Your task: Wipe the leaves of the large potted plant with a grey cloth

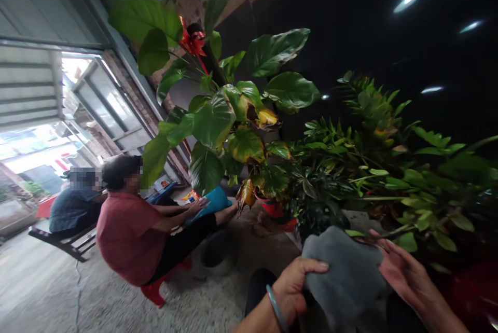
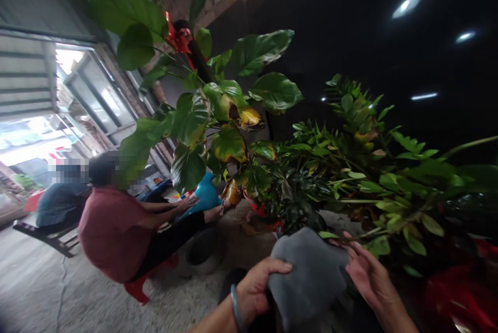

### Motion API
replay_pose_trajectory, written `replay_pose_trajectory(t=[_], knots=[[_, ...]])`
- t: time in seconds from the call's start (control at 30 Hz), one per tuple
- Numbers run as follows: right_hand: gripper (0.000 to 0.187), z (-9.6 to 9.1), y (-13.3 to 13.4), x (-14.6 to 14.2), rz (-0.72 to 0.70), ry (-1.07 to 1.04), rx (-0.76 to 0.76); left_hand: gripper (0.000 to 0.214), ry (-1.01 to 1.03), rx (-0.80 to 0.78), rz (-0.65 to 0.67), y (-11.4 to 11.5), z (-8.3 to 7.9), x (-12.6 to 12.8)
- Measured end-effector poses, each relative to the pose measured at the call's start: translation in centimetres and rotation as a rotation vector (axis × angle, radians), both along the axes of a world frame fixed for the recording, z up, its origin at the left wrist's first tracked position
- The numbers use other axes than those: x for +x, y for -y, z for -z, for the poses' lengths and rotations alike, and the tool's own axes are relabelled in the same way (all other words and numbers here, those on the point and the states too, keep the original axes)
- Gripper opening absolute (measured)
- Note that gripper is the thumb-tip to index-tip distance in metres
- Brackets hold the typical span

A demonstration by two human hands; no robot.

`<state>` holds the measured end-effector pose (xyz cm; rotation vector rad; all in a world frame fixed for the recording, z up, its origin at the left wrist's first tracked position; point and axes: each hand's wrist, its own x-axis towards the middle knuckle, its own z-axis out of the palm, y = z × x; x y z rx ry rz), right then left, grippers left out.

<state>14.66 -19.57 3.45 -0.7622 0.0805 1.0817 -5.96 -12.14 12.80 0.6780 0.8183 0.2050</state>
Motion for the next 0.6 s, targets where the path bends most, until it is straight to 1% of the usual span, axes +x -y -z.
replay_pose_trajectory(t=[0.03, 0.1, 0.17, 0.2, 0.23, 0.27, 0.33, 0.4, 0.43, 0.47, 0.5, 0.53, 0.57, 0.6], knots=[[0.026, -0.1, 0.0, 0.0, 0.011, 0.011, 0.001, 0.029, 0.067, 0.011, 0.002, -0.3, -1.0, -0.4], [0.018, 0.0, 0.0, 0.1, 0.031, 0.031, 0.006, 0.034, 0.206, 0.044, -0.048, -1.4, -3.6, -0.4], [0.016, 0.1, -0.2, 0.1, 0.027, 0.038, 0.008, 0.031, 0.312, 0.094, -0.158, -2.8, -5.6, 0.7], [0.017, 0.2, -0.3, 0.1, 0.02, 0.041, 0.008, 0.028, 0.333, 0.109, -0.216, -3.3, -6.0, 1.4], [0.018, 0.3, -0.4, 0.1, 0.016, 0.045, 0.01, 0.024, 0.324, 0.108, -0.265, -3.5, -6.0, 2.1], [0.019, 0.5, -0.4, 0.1, 0.016, 0.048, 0.013, 0.021, 0.279, 0.085, -0.293, -3.5, -5.4, 2.7], [0.021, 0.6, -0.4, 0.1, 0.017, 0.055, 0.014, 0.016, 0.108, 0.005, -0.295, -2.7, -3.0, 3.0], [0.022, 0.8, -0.2, 0.1, 0.017, 0.056, -0.001, 0.016, -0.087, -0.074, -0.236, -1.2, -0.1, 2.1], [0.024, 0.8, -0.1, 0.2, 0.013, 0.056, -0.015, 0.017, -0.146, -0.103, -0.183, -0.4, 1.1, 1.3], [0.026, 0.7, 0.1, 0.2, 0.009, 0.056, -0.026, 0.018, -0.159, -0.127, -0.134, 0.3, 1.9, 0.2], [0.026, 0.7, 0.2, 0.3, 0.007, 0.055, -0.032, 0.019, -0.116, -0.135, -0.087, 0.8, 2.2, -0.9], [0.027, 0.6, 0.3, 0.3, 0.007, 0.054, -0.033, 0.02, -0.051, -0.133, -0.034, 1.0, 2.0, -1.9], [0.026, 0.5, 0.3, 0.3, 0.008, 0.053, -0.031, 0.021, 0.024, -0.122, 0.007, 0.9, 1.3, -2.7], [0.025, 0.4, 0.4, 0.3, 0.011, 0.053, -0.026, 0.021, 0.099, -0.103, 0.028, 0.5, 0.3, -3.2]])
